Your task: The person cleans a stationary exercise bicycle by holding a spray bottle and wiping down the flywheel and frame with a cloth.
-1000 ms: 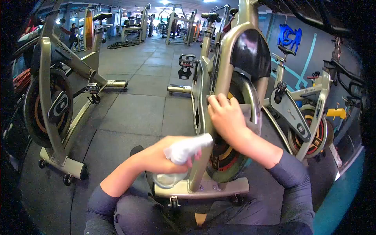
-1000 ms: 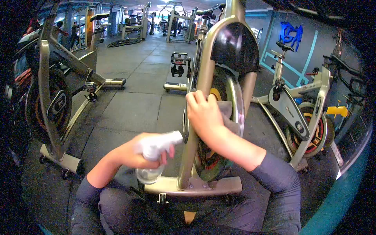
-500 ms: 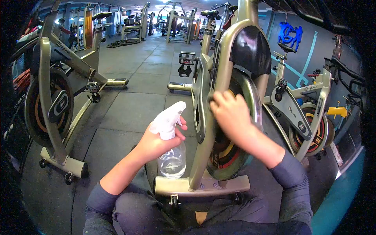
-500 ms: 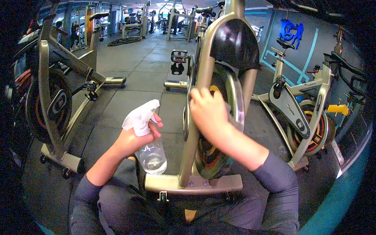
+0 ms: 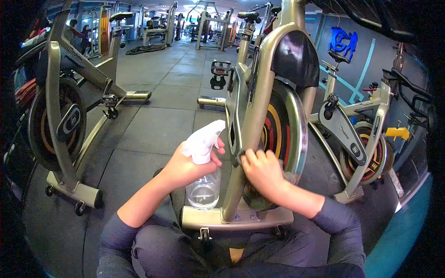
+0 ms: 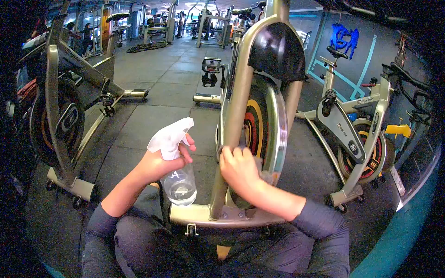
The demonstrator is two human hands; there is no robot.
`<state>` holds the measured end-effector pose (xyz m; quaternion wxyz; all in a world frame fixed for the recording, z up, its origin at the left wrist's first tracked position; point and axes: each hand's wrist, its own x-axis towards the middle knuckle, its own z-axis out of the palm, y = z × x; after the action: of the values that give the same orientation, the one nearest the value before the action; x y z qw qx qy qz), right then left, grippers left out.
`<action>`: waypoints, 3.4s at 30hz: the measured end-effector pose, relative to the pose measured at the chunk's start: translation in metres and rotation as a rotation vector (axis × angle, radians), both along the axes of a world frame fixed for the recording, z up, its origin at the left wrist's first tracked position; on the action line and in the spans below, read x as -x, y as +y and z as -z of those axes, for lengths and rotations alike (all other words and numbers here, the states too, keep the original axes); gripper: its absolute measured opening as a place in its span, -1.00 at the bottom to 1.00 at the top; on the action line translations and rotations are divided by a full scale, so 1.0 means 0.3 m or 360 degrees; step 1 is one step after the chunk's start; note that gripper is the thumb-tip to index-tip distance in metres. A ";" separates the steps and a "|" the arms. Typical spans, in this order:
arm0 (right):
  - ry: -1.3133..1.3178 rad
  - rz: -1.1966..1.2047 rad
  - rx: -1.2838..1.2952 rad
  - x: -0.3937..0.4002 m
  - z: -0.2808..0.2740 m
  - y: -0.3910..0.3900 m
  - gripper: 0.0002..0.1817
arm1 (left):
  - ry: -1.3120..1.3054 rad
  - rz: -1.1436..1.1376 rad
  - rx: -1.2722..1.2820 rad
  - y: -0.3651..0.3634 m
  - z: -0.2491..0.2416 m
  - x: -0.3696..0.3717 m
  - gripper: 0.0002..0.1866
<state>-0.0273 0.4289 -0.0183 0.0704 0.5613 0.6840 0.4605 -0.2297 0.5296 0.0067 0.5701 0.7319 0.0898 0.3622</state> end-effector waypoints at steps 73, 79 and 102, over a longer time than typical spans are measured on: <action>0.2117 -0.0118 -0.1052 0.052 0.192 0.143 -0.47 | 0.0236 0.0095 0.0067 0.001 0.033 -0.104 -0.46; 0.2690 -0.0086 -0.0951 -0.053 0.084 0.207 -0.44 | 0.0268 0.0079 0.0095 0.003 0.033 -0.121 -0.46; 0.1819 0.0132 -0.0756 0.108 0.149 0.064 -0.10 | 0.0353 0.0081 0.0052 0.020 0.066 -0.174 -0.49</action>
<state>-0.0598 0.4480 -0.0629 -0.4161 0.7456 0.4701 0.2236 -0.1776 0.5357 -0.0130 0.5775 0.7602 0.1395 0.2629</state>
